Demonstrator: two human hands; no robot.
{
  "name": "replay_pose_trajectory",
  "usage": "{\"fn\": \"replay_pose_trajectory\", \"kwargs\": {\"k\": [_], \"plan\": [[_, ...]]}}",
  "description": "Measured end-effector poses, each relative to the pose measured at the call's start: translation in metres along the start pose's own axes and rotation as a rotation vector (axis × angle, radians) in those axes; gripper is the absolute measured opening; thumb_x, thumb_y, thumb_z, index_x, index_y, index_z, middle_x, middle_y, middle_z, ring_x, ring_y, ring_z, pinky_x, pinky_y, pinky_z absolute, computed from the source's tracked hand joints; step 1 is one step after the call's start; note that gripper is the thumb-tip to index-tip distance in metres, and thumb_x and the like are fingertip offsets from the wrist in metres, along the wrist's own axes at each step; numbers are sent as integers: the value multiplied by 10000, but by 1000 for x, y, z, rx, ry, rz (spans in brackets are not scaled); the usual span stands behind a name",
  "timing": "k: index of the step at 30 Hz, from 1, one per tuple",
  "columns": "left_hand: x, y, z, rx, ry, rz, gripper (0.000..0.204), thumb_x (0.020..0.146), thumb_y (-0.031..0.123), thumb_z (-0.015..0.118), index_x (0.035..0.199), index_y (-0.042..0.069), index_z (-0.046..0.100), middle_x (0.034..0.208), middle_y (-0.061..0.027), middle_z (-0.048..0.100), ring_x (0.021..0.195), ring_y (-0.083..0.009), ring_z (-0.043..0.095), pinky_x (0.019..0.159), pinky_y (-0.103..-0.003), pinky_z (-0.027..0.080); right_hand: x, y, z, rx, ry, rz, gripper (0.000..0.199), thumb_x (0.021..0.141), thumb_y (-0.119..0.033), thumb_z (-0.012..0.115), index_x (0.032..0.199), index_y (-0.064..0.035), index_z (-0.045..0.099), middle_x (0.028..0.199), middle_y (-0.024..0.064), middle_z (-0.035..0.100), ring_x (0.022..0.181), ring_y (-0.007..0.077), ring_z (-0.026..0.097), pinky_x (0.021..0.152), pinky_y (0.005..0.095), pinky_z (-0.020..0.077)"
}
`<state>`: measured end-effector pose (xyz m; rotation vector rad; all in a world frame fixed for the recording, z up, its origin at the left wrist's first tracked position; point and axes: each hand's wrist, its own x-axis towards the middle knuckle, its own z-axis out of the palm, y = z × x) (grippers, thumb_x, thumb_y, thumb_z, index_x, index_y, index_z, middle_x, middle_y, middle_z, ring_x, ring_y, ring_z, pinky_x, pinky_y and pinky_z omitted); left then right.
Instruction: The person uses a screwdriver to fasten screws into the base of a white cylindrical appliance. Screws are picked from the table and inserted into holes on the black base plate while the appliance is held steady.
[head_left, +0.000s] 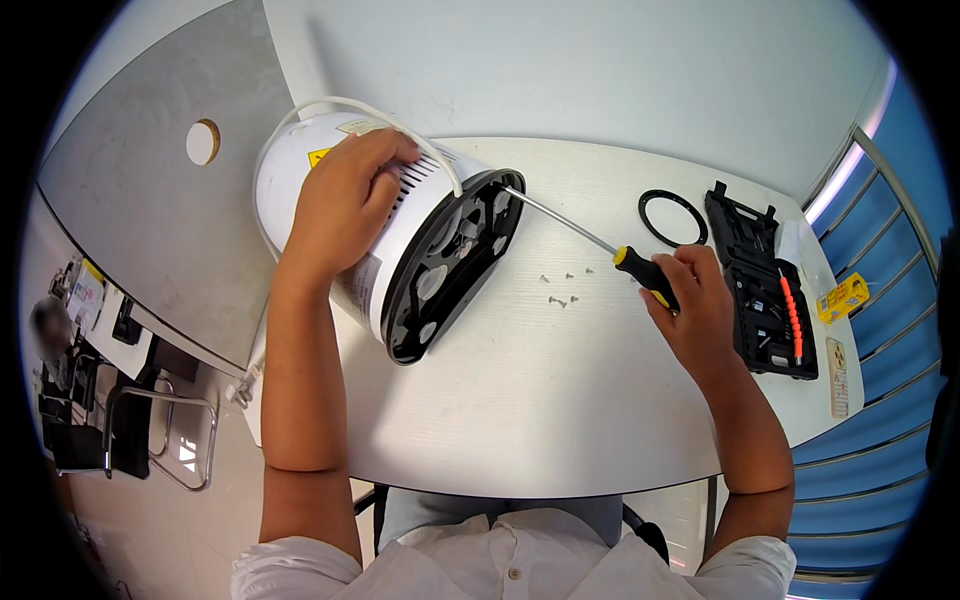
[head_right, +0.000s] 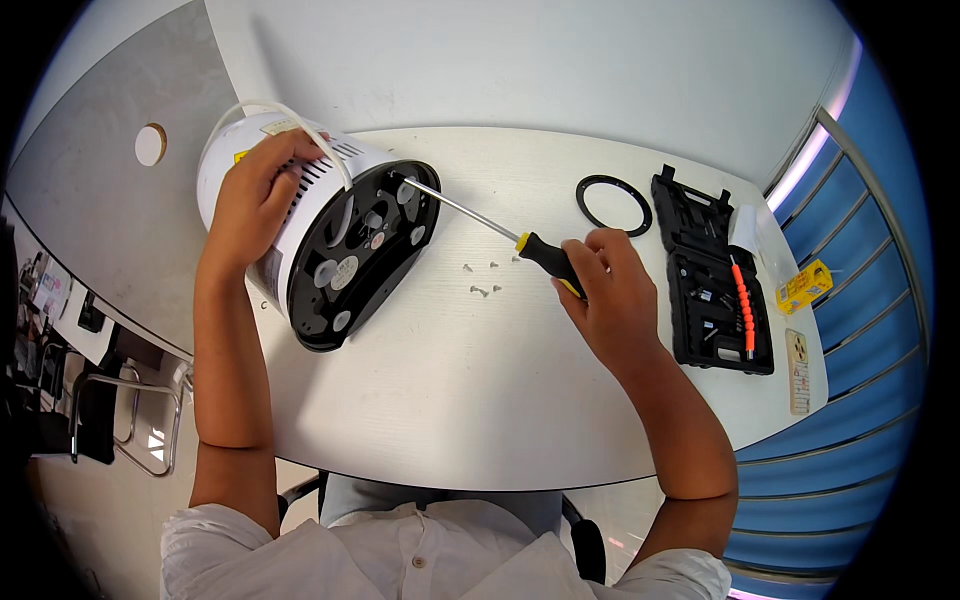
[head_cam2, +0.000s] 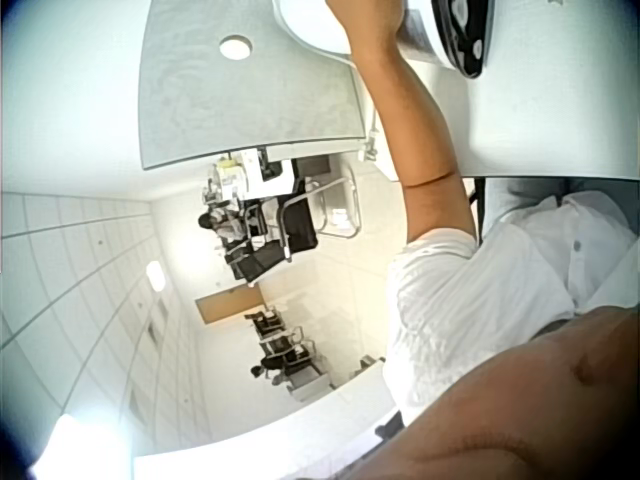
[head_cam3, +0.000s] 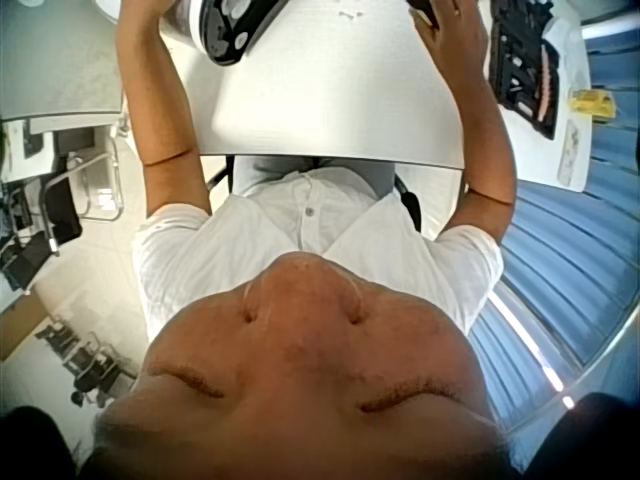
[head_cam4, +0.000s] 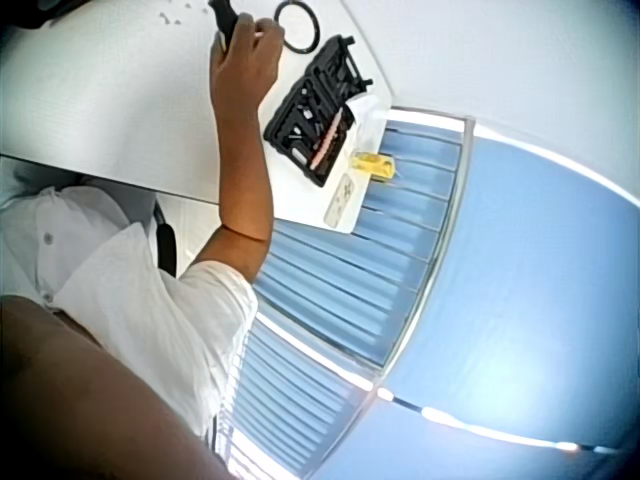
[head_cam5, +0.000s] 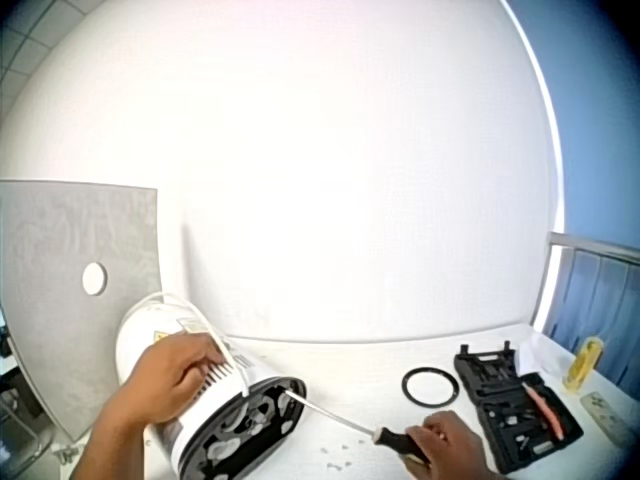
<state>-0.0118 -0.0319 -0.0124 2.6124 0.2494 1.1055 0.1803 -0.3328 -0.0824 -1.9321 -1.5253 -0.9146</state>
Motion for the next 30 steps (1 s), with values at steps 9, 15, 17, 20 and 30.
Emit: {"fn": "replay_pose_trajectory", "kwargs": {"k": [9,15,17,20,30], "plan": [[-1,-1,0,1,3,-10,226,827,53,472,989,31,628,997,-104,673,946,-280,614,874,-377,483,-1,-1,-5,131,-63,39,383,737,-127,793,1059,-34,608,755,107,573,644,248,569,550,340,453],[0,-1,0,1,-9,-9,229,827,51,468,990,33,628,998,-100,677,959,-279,613,879,-378,483,1,-5,-5,71,23,25,394,689,-62,797,1036,-23,616,897,116,563,751,256,559,608,348,475],[0,-1,0,1,-2,-11,230,826,50,467,990,34,628,996,-100,678,958,-279,613,879,-378,483,-1,-6,-5,47,-58,58,407,676,-56,808,1033,-28,614,928,117,552,775,255,558,616,346,486],[0,-1,1,3,-4,-3,231,824,52,467,990,36,628,996,-100,678,960,-280,613,881,-379,481,-3,-7,-3,41,-76,91,428,679,-66,825,1045,-40,605,919,113,566,775,245,576,624,337,498],[-1,-4,2,-4,19,38,232,824,54,467,988,38,631,982,-101,672,937,-277,614,855,-374,487,-5,-7,2,118,-67,154,418,756,-108,800,1110,-50,585,827,90,610,704,238,608,617,330,494]]}}
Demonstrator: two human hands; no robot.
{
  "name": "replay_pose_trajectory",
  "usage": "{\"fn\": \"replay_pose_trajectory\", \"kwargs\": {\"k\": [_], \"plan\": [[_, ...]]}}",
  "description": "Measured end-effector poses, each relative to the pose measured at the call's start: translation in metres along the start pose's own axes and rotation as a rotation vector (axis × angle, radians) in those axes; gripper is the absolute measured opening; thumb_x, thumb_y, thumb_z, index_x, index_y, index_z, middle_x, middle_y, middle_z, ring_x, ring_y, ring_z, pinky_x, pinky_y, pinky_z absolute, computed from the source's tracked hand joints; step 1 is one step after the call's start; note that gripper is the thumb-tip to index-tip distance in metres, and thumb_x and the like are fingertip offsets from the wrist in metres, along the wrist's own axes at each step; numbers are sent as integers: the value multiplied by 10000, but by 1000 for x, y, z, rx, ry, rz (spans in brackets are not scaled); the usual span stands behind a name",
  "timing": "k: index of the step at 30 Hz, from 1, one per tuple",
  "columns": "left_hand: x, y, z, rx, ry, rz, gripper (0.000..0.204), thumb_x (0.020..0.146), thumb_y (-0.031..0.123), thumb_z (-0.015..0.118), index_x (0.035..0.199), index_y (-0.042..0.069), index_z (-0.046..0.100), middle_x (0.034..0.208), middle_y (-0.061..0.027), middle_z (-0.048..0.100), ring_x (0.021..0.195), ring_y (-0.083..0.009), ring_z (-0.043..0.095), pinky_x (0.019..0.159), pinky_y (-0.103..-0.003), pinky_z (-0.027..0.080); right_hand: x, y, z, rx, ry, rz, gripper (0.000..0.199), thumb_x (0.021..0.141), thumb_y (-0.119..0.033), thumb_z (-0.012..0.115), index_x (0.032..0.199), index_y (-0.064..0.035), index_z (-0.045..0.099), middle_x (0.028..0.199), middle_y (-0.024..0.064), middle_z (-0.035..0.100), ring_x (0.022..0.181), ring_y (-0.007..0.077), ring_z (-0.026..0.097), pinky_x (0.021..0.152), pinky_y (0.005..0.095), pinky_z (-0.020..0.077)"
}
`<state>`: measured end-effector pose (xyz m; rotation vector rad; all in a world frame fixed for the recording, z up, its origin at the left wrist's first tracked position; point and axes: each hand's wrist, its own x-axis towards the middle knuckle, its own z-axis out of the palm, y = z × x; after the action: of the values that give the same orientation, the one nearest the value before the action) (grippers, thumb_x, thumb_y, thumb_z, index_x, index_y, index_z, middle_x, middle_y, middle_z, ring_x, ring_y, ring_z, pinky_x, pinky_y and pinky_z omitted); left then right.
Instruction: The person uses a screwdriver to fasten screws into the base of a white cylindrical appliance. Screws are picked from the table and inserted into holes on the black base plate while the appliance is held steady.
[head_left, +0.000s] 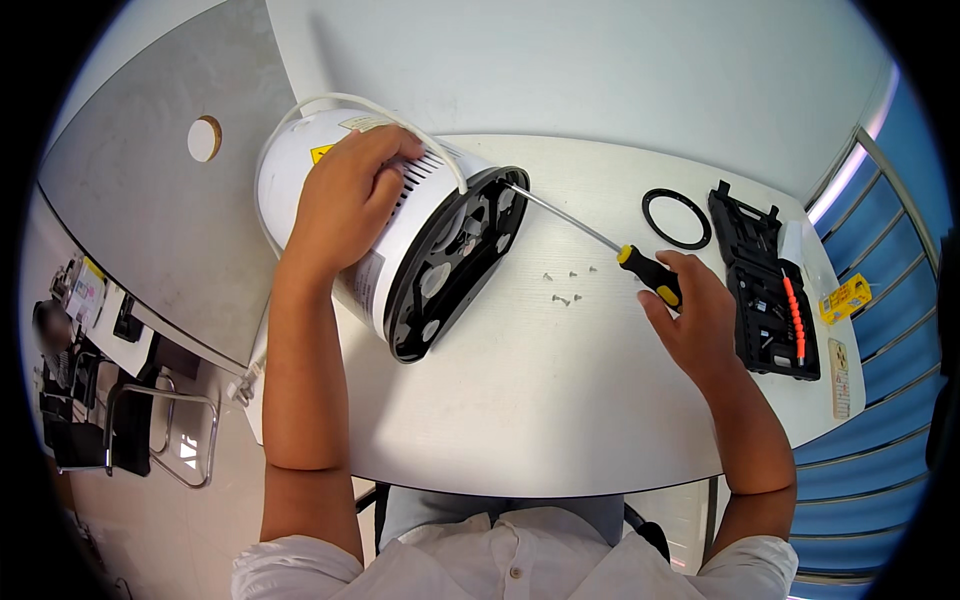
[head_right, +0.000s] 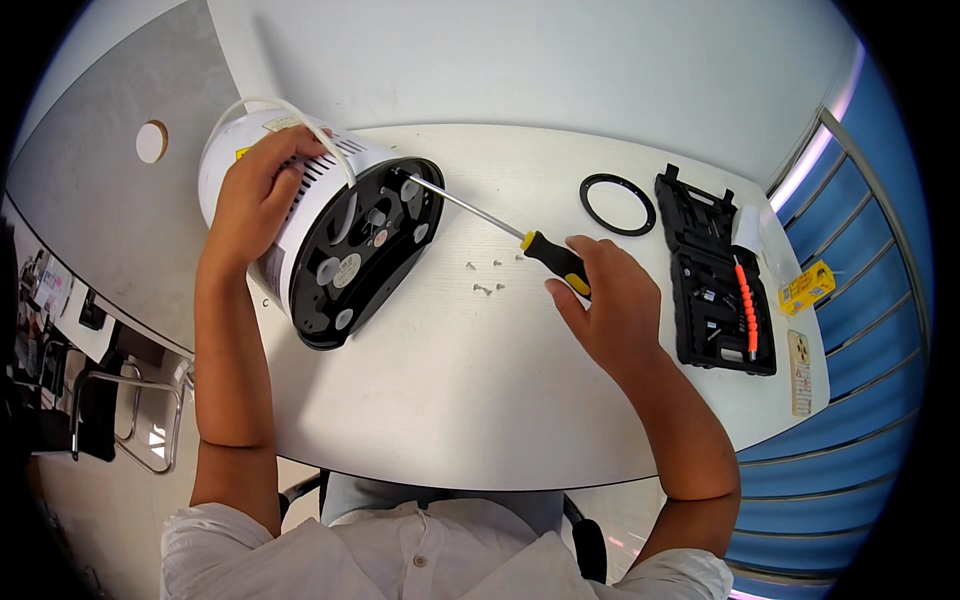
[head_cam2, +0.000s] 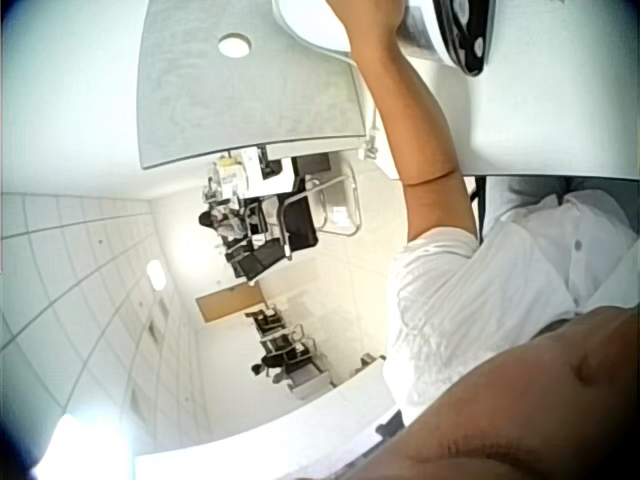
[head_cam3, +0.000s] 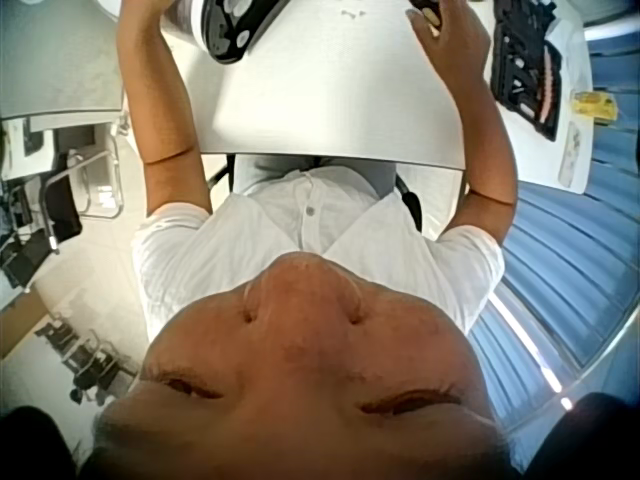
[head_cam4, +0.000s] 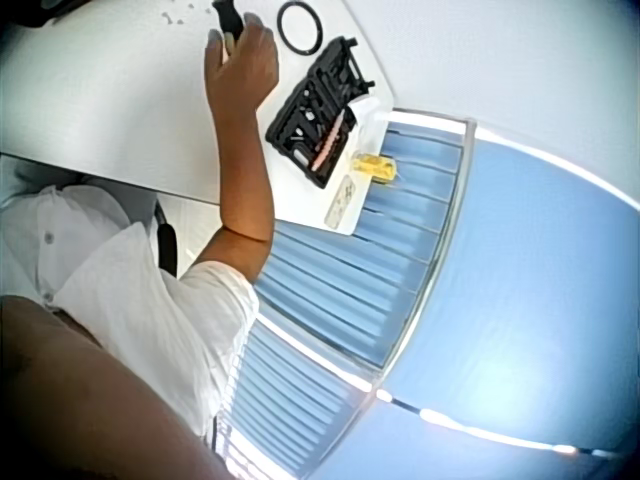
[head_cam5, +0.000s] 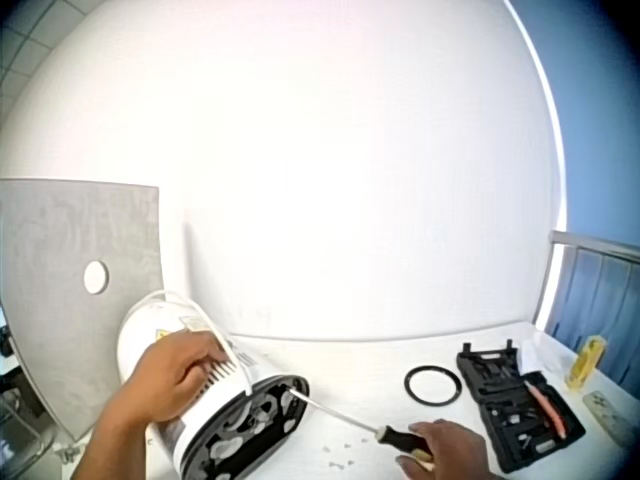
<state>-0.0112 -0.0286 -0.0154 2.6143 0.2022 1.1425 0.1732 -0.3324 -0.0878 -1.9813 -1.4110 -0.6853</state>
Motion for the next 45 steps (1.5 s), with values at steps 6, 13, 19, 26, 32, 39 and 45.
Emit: {"fn": "replay_pose_trajectory", "kwargs": {"k": [6,13,19,26,32,39,45], "plan": [[0,0,-1,6,-14,-22,236,828,58,471,996,41,636,984,-97,674,937,-267,617,857,-369,488,6,4,-3,-72,68,-97,421,712,-42,779,1094,-47,600,838,91,546,700,233,553,606,330,474],[1,3,-5,0,-92,-93,252,842,-3,468,1041,4,622,1095,-122,671,1022,-285,626,953,-331,450,2,0,-2,-46,2,-7,422,717,-28,807,1082,-58,597,863,90,569,755,220,615,591,311,503],[1,4,-5,-1,-84,-82,245,849,3,472,1040,5,625,1094,-122,669,1025,-285,626,953,-333,451,-2,5,4,-11,-31,22,413,749,-50,795,1107,-51,591,874,92,602,735,227,642,608,318,514],[1,4,-5,9,-85,-77,246,854,7,473,1045,9,628,1083,-123,667,1019,-281,626,947,-332,453,5,6,-5,-1,16,-55,438,699,6,764,1110,-18,613,915,121,559,774,264,575,669,349,490],[1,5,-5,7,-83,-100,246,853,7,470,1042,10,629,1079,-125,667,1014,-281,626,944,-333,454,3,3,-5,-106,48,-101,452,681,-1,796,1096,-37,622,956,103,563,787,235,577,613,326,481],[1,5,-4,8,-76,-87,246,849,6,471,1038,11,628,1079,-129,668,1015,-287,627,942,-335,456,-1,10,0,-65,-30,-101,471,710,-41,812,1133,-66,606,922,88,596,714,216,584,594,323,485],[0,6,-6,20,-75,-87,247,847,9,471,1040,11,627,1082,-130,667,1018,-292,627,945,-339,455,8,6,-11,-100,20,-202,495,726,-28,786,1186,-37,604,923,109,593,777,240,581,633,336,497]]}}
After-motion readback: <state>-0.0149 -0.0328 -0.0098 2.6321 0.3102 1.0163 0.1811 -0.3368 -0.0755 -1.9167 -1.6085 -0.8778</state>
